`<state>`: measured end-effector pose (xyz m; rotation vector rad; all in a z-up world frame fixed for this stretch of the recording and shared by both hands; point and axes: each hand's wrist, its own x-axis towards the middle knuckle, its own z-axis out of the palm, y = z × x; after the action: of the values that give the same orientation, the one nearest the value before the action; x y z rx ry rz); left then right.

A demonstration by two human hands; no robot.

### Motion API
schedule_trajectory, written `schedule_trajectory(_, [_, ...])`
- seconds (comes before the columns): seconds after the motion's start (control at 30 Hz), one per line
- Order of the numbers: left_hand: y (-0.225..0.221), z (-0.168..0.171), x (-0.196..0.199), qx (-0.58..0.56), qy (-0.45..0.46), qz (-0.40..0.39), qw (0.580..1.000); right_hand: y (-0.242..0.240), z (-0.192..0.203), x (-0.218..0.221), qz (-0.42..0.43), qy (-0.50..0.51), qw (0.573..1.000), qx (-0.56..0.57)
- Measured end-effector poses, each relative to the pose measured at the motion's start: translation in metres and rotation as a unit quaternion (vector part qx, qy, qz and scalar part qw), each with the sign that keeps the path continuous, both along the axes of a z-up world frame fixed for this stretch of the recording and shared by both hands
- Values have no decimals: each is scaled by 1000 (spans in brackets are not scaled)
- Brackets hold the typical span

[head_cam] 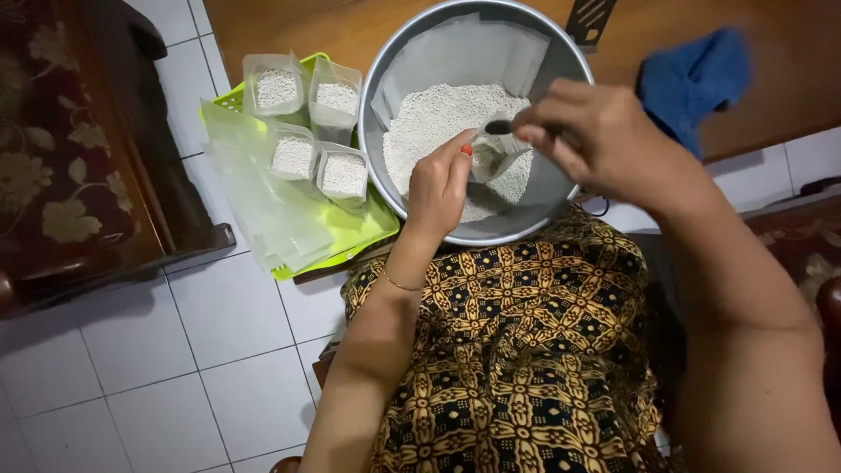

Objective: Filling small plastic containers with white granules from a large bowl using a spoon.

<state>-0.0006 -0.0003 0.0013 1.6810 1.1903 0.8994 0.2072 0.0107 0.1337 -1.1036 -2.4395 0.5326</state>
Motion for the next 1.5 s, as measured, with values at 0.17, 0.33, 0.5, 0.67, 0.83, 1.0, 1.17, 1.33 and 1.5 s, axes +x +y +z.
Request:
schedule_trajectory(0.17, [0, -11, -3, -8, -23, -6, 1000, -11, -9, -14, 2, 5, 999, -34])
schedule_trajectory(0.33, [-2, -8, -7, -6, -82, -29, 996, -4, -35, -4, -27, -12, 999, -18])
schedule_trajectory(0.5, [-1, -11, -4, -48, -49, -83, 994, -2, 6, 13, -83, 80, 990, -83])
schedule_trajectory(0.67, [2, 12, -10, -89, 12, -154, 984, 41, -55, 26, -106, 238, 962, -85])
schedule_trajectory(0.83, [7, 11, -7, -103, 64, -165, 979, 85, -120, -10, -148, 227, 944, -187])
schedule_trajectory(1.0, [10, -9, -3, -52, 107, -88, 989, 113, -182, -32, -222, 241, 907, -265])
schedule_trajectory(1.17, [10, -15, -3, -49, 78, -75, 993, 122, -218, -41, -218, 239, 882, -341])
schedule_trajectory(1.33, [10, -17, -3, -59, 82, -67, 993, 121, -217, -33, -226, 285, 826, -430])
schedule_trajectory(1.5, [11, -16, -3, -42, 91, -80, 992, 118, -194, -20, -258, 393, 755, -458])
